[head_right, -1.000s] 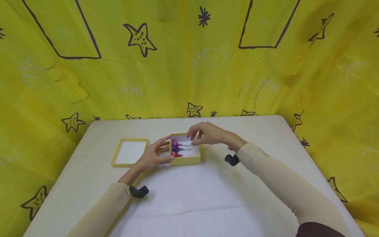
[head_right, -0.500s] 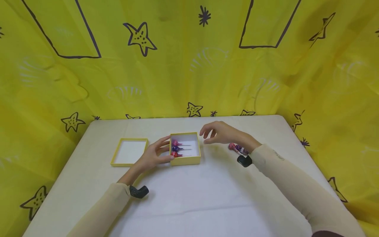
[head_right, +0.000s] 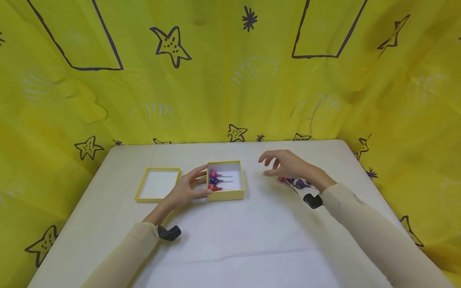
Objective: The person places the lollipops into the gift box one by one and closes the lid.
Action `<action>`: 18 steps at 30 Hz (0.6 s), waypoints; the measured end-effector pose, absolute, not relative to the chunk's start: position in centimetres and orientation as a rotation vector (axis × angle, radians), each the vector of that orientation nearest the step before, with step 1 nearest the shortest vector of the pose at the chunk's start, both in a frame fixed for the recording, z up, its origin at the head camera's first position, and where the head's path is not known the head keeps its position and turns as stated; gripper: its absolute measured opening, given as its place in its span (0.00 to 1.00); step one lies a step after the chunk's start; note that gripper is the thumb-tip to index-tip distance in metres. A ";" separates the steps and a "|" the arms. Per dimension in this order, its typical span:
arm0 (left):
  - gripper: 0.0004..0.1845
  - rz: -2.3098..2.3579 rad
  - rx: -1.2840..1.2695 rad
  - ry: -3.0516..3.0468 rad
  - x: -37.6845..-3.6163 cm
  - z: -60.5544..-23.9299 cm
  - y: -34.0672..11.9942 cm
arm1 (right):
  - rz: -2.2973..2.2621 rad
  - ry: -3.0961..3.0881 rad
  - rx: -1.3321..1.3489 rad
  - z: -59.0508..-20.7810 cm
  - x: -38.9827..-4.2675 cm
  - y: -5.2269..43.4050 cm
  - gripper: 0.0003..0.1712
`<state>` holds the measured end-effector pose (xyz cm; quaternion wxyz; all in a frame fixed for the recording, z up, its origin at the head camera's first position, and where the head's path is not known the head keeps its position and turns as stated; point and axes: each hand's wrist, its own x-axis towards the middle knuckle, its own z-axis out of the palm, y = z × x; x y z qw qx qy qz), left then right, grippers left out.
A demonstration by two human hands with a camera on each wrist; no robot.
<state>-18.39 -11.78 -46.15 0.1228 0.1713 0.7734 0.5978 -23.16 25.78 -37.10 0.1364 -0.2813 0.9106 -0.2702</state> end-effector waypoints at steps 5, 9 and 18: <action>0.49 1.725 0.494 2.277 -18.5 -46.2 -11.8 | -0.803 2.667 -0.834 -37.4 -22.8 27.2 0.22; 0.49 1.725 0.498 2.281 -18.4 -46.2 -11.8 | -0.826 2.688 -0.848 -37.7 -22.5 28.2 0.22; 0.49 1.726 0.477 2.271 -18.5 -46.3 -11.8 | -0.798 2.726 -0.825 -39.0 -22.1 29.6 0.22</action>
